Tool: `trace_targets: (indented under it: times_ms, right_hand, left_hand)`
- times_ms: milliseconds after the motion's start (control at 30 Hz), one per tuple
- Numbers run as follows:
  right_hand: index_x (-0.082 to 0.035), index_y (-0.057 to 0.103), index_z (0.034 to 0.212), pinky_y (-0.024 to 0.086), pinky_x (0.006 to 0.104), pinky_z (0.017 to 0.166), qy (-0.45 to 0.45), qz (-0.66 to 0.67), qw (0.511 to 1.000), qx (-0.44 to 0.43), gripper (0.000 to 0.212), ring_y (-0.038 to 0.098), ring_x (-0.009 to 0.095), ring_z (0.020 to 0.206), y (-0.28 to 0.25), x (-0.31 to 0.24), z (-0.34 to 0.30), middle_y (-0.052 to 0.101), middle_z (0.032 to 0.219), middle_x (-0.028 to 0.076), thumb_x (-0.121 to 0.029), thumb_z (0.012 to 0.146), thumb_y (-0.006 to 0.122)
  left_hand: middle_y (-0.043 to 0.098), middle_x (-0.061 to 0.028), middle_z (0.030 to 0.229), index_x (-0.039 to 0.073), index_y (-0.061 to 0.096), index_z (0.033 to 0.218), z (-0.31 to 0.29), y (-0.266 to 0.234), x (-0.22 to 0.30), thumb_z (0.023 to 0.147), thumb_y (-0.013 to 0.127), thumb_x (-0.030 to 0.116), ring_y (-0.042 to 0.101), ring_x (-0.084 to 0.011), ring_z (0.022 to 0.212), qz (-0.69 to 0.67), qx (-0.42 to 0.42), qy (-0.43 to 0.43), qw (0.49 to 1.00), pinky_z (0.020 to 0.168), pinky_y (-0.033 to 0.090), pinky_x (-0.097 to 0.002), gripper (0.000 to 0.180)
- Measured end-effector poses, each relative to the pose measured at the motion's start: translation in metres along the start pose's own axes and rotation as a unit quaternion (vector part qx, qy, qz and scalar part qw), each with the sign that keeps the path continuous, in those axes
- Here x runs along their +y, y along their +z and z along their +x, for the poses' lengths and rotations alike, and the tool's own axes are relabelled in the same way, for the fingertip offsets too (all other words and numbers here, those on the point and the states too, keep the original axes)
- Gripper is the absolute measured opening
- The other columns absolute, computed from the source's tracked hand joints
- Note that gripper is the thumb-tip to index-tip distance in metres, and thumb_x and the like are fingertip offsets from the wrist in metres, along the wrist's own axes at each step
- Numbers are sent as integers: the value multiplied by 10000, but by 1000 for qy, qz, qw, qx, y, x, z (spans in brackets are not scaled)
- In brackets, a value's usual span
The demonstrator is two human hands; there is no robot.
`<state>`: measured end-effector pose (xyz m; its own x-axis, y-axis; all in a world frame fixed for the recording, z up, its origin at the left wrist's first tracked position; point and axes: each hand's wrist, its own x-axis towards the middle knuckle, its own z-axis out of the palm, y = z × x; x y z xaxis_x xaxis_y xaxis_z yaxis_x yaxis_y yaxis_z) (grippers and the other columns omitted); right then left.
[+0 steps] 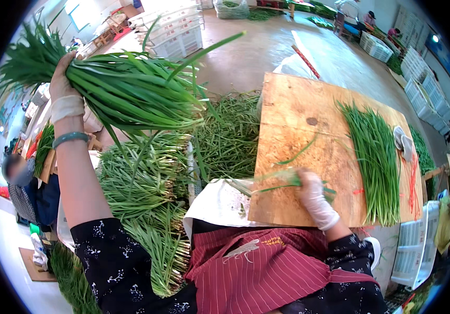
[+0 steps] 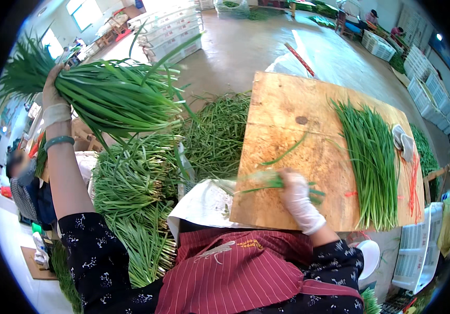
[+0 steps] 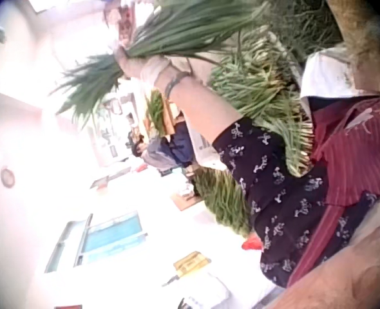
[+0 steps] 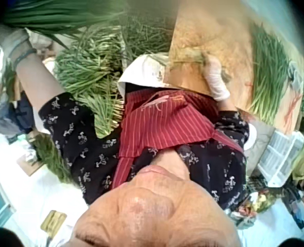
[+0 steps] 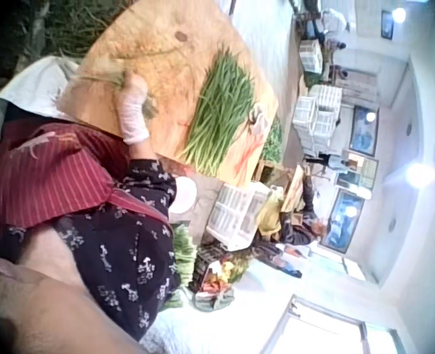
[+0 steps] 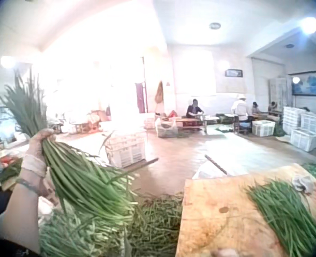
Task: The person sorts and bundles green chives by hand on a wooden board, removing individual damaged leaves and then tying a bundle with a red rubber band.
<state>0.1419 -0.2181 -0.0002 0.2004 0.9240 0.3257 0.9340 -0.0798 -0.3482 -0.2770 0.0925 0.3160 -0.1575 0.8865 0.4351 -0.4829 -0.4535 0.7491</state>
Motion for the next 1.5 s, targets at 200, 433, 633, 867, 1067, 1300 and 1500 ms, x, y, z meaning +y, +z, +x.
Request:
trace_targets:
  times_ms: [200, 433, 633, 867, 1067, 1300, 1500]
  right_hand:
    - [-61, 514, 1082, 424, 391, 667, -11, 229, 973, -8, 313, 541, 315, 785, 54, -8, 97, 547, 852, 197, -141, 787, 583]
    - [-197, 352, 1320, 284, 385, 1012, -140, 505, 851, -32, 679, 396, 223, 1189, -26, -143, 197, 370, 1328, 116, -383, 744, 660]
    - [-221, 570, 1041, 103, 537, 1055, -317, 281, 880, 216, 403, 397, 265, 1199, -23, -201, 185, 503, 1209, 98, -91, 674, 675]
    - [-67, 576, 837, 472, 374, 709, -299, 160, 941, 8, 164, 582, 242, 754, 13, -126, 122, 591, 711, 36, -4, 686, 598]
    - [-106, 544, 1074, 443, 323, 842, -25, 637, 753, -164, 217, 510, 153, 998, -5, -126, 162, 566, 1055, 92, -96, 858, 526]
    - [-40, 586, 965, 449, 246, 614, -106, 694, 704, -107, 197, 525, 91, 687, -28, -157, 224, 597, 819, 24, -146, 799, 598]
    - [-126, 568, 1090, 420, 333, 894, -230, 493, 833, -102, 381, 495, 147, 1022, -62, -149, 221, 546, 1121, 14, -242, 739, 662]
  left_hand:
    - [625, -108, 805, -13, 589, 867, -14, -42, 19, 778, 595, 63, 606, -189, 780, -53, -27, 8, 998, 727, 509, -275, 117]
    - [592, -56, 834, 24, 534, 928, -62, -29, 13, 789, 582, 65, 566, -177, 853, -89, -4, 30, 996, 805, 478, -296, 153]
    - [583, -62, 878, 33, 523, 927, -77, -26, -18, 811, 548, 100, 547, -190, 899, -182, -94, 16, 979, 914, 413, -375, 136]
    - [569, -73, 931, 63, 564, 856, -89, -66, -6, 815, 536, 138, 528, -194, 957, -238, -132, 26, 962, 992, 341, -419, 90]
    - [539, -83, 901, 56, 532, 858, -97, -54, -18, 825, 505, 145, 516, -192, 935, -223, -89, 98, 966, 1035, 292, -428, 99]
    - [504, -135, 1190, 83, 524, 1035, -108, -32, -20, 812, 553, 182, 479, -262, 1105, -130, -119, -32, 984, 943, 406, -424, 246]
    - [549, -97, 1093, 93, 511, 1012, -132, -46, -32, 797, 584, 171, 542, -222, 1001, -72, -83, -56, 992, 881, 453, -416, 241]
